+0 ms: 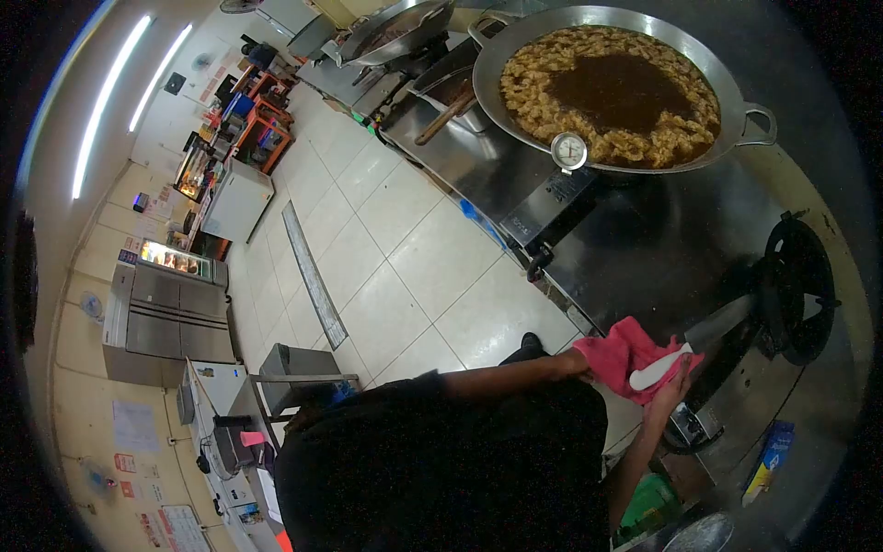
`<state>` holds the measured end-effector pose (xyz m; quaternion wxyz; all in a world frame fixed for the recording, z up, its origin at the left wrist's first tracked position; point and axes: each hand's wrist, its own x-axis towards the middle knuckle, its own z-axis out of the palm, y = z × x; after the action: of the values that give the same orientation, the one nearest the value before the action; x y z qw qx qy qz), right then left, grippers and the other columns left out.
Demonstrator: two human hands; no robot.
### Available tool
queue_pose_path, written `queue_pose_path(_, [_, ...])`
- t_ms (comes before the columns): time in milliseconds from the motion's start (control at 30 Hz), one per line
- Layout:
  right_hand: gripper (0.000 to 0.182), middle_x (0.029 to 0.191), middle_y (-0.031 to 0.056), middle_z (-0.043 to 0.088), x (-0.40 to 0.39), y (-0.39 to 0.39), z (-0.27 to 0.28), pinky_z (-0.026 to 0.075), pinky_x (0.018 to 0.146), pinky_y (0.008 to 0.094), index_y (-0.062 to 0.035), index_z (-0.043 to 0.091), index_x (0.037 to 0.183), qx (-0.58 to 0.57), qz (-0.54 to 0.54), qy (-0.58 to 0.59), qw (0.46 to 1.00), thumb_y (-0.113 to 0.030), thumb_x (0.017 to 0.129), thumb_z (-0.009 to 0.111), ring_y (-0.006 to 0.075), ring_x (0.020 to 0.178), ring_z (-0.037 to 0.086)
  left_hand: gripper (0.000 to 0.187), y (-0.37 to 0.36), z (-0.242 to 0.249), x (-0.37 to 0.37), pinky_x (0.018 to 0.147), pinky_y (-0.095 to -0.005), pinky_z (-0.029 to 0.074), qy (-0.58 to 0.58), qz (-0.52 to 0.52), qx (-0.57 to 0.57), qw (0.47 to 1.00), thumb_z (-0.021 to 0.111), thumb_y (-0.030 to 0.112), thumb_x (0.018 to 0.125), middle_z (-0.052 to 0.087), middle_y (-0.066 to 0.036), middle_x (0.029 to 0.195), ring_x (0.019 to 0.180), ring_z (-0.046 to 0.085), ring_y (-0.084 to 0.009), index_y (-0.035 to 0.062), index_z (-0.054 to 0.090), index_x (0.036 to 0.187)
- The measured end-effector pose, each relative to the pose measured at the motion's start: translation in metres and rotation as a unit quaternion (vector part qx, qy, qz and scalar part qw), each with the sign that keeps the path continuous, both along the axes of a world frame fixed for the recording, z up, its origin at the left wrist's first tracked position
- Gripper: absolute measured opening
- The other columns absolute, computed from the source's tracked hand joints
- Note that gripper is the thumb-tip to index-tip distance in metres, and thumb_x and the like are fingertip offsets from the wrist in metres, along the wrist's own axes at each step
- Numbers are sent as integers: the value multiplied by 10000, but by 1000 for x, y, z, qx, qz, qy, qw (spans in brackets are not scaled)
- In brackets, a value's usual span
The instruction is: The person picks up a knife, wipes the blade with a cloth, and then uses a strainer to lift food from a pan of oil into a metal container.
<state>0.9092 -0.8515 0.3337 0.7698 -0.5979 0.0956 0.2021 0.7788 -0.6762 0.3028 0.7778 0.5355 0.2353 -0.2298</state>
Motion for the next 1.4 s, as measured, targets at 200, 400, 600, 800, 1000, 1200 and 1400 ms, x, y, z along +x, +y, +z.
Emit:
queue_pose_path(200, [582, 1275, 142, 481, -6, -1, 36, 368, 982, 338, 29, 430, 1294, -40, 14, 41, 998, -405, 914, 507, 234, 1156, 472, 319, 41, 39, -13, 728, -417, 474, -113, 101, 512, 845, 511, 274, 895, 617, -205, 921, 863, 609, -347, -8, 533, 1043])
queue_pose_path(400, [477, 1095, 115, 600, -25, 25, 12, 449, 861, 308, 5, 523, 1216, -7, 107, -13, 994, -381, 938, 478, 198, 979, 574, 483, 26, 97, 7, 822, -413, 432, -156, -61, 355, 920, 435, 414, 932, 588, -223, 1036, 979, 572, -336, -9, 476, 1160])
queue_pose_path(600, [310, 773, -13, 536, -44, 42, 12, 415, 571, 224, -25, 586, 1005, -55, 171, -82, 980, -317, 941, 504, 63, 690, 491, 415, -6, 71, 7, 633, -259, 502, -118, -12, 105, 987, 505, 203, 931, 578, -84, 978, 767, 577, -134, 44, 361, 1287])
queue_pose_path(800, [373, 965, 68, 614, -21, 7, 54, 469, 797, 341, -46, 563, 1108, 279, 13, 132, 951, -366, 925, 507, 188, 874, 584, 310, 2, 98, 7, 464, -230, 360, -134, 26, 159, 978, 563, 297, 910, 468, 6, 686, 524, 409, -60, 30, 460, 1030])
queue_pose_path(1000, [381, 1101, 85, 582, -16, 1, 56, 478, 848, 335, -41, 497, 1198, 390, 29, 152, 908, -311, 929, 491, 192, 978, 583, 292, -10, 108, 3, 519, -201, 362, -83, 64, 64, 992, 484, 364, 943, 453, 17, 739, 654, 430, -57, 80, 451, 1001])
queue_pose_path(1200, [242, 959, 49, 610, -24, 27, 30, 475, 735, 244, 6, 575, 1086, 114, 144, -6, 983, -106, 872, 578, 113, 823, 575, 296, -10, 110, 9, 529, -204, 371, -56, -4, 81, 995, 442, 374, 959, 447, 15, 762, 695, 439, -61, 102, 438, 1074])
queue_pose_path(1400, [238, 905, 61, 617, -12, 34, 37, 470, 698, 244, 18, 604, 1027, 66, 184, 65, 979, -127, 840, 634, 112, 792, 562, 297, -5, 102, 13, 483, -233, 370, -97, -87, 161, 978, 413, 335, 973, 423, 7, 651, 541, 416, -72, 77, 424, 1119])
